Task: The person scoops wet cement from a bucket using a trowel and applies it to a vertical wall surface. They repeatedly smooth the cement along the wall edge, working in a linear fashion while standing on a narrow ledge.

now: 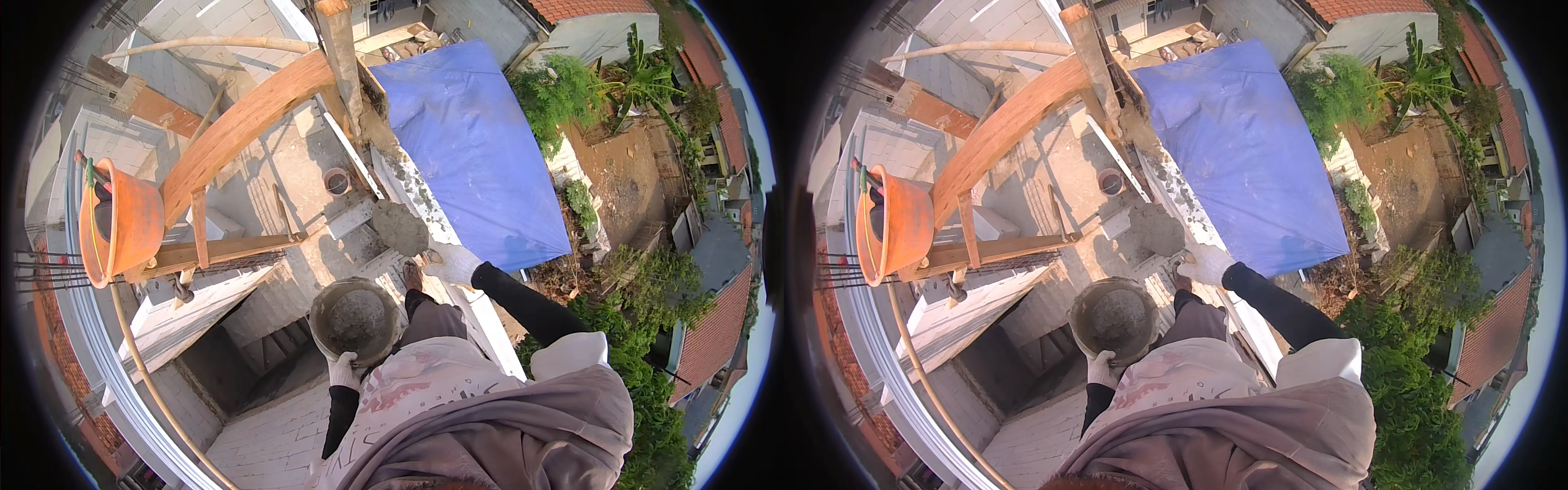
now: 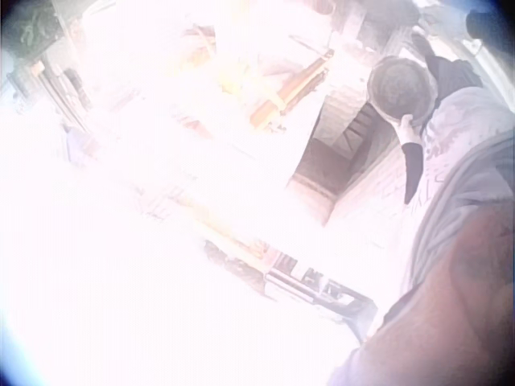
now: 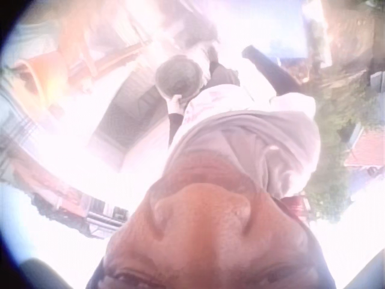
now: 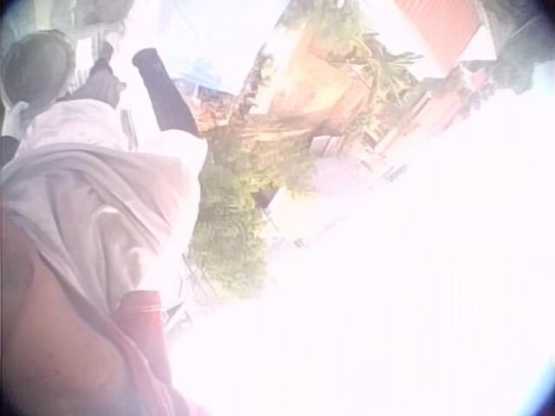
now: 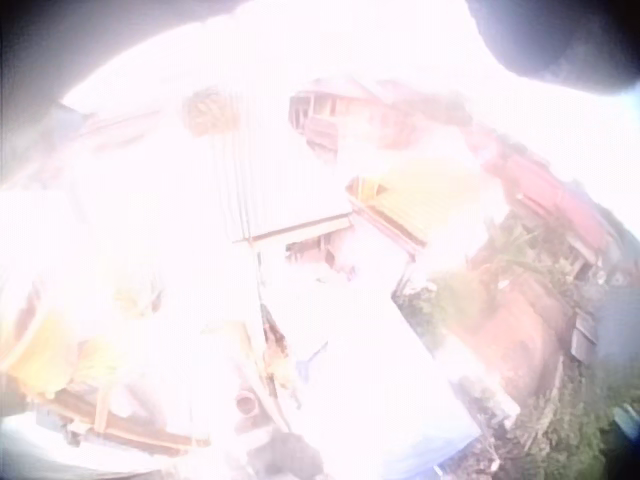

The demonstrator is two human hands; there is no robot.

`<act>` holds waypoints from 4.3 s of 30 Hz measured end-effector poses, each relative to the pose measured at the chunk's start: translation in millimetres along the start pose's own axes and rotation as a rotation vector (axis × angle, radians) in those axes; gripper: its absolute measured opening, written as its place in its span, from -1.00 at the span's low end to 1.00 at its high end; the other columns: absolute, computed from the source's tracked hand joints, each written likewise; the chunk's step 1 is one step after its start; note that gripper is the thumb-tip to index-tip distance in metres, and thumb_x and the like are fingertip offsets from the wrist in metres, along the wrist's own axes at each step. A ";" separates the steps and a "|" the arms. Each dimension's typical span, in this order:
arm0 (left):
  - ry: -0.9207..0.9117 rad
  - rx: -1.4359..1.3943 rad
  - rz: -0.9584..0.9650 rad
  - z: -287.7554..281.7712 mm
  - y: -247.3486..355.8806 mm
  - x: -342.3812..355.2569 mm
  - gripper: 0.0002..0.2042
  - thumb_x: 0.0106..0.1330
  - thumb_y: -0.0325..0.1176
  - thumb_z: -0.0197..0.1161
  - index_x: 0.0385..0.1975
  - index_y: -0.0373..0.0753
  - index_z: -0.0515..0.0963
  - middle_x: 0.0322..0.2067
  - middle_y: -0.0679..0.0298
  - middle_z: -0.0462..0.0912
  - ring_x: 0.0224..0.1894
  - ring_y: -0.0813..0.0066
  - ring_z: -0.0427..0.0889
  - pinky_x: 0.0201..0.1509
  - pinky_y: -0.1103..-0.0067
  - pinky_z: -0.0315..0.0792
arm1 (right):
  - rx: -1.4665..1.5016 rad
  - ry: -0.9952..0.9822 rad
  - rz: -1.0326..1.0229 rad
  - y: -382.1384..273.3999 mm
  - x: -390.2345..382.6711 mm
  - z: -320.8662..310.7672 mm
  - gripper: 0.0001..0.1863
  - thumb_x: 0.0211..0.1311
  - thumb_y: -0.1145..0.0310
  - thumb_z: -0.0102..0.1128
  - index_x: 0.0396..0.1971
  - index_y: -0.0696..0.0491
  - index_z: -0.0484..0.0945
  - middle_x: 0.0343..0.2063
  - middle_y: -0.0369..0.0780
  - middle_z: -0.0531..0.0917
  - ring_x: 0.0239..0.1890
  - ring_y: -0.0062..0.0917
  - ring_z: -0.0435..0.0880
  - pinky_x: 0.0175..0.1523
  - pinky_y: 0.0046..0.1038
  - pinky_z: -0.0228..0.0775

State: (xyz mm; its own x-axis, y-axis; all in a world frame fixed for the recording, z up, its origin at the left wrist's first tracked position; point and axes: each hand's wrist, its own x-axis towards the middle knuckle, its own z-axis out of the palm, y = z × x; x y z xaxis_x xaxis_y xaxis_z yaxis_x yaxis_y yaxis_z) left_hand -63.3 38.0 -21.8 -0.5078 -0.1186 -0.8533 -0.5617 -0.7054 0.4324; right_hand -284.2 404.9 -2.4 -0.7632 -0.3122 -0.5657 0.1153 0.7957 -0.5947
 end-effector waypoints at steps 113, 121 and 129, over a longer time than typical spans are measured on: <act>0.244 0.051 -0.241 -93.7 -15.9 4.6 -0.60 0.18 -0.63 0.26 0.06 -0.25 0.50 -0.14 0.05 0.68 -0.01 -0.11 0.74 0.15 -0.20 0.66 | 0.723 0.398 0.222 -11.7 310.7 21.5 -0.43 0.50 -0.09 0.08 0.09 0.17 0.49 -0.44 -0.04 0.74 -0.54 -0.28 0.75 -0.28 -0.23 0.62; 0.244 -0.201 -0.416 -136.8 -24.0 49.8 -0.43 0.18 -0.67 0.22 0.26 -0.22 0.41 0.04 -0.05 0.66 0.06 -0.21 0.72 0.26 -0.23 0.60 | 0.111 0.573 0.287 -29.6 375.1 -27.3 -0.37 0.48 -0.01 0.11 0.26 0.23 0.42 -0.18 0.13 0.78 -0.10 0.01 0.82 -0.02 -0.01 0.67; 0.294 -0.026 -0.327 -58.9 2.4 13.5 -0.56 0.23 -0.62 0.22 0.15 -0.34 0.43 -0.02 -0.06 0.67 0.05 -0.19 0.73 0.24 -0.20 0.61 | 0.198 0.520 0.268 -31.3 335.3 -8.0 -0.33 0.41 0.04 0.21 0.21 0.35 0.41 -0.09 0.14 0.76 -0.05 -0.01 0.82 0.04 -0.05 0.67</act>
State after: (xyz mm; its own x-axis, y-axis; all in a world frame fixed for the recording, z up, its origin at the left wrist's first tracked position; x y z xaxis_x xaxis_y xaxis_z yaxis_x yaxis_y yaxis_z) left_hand -33.1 -6.5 -49.5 -0.0966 -0.0774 -0.9923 -0.6437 -0.7556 0.1216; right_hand -548.8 279.5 -169.0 -0.8958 0.2187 -0.3869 0.4235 0.6841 -0.5938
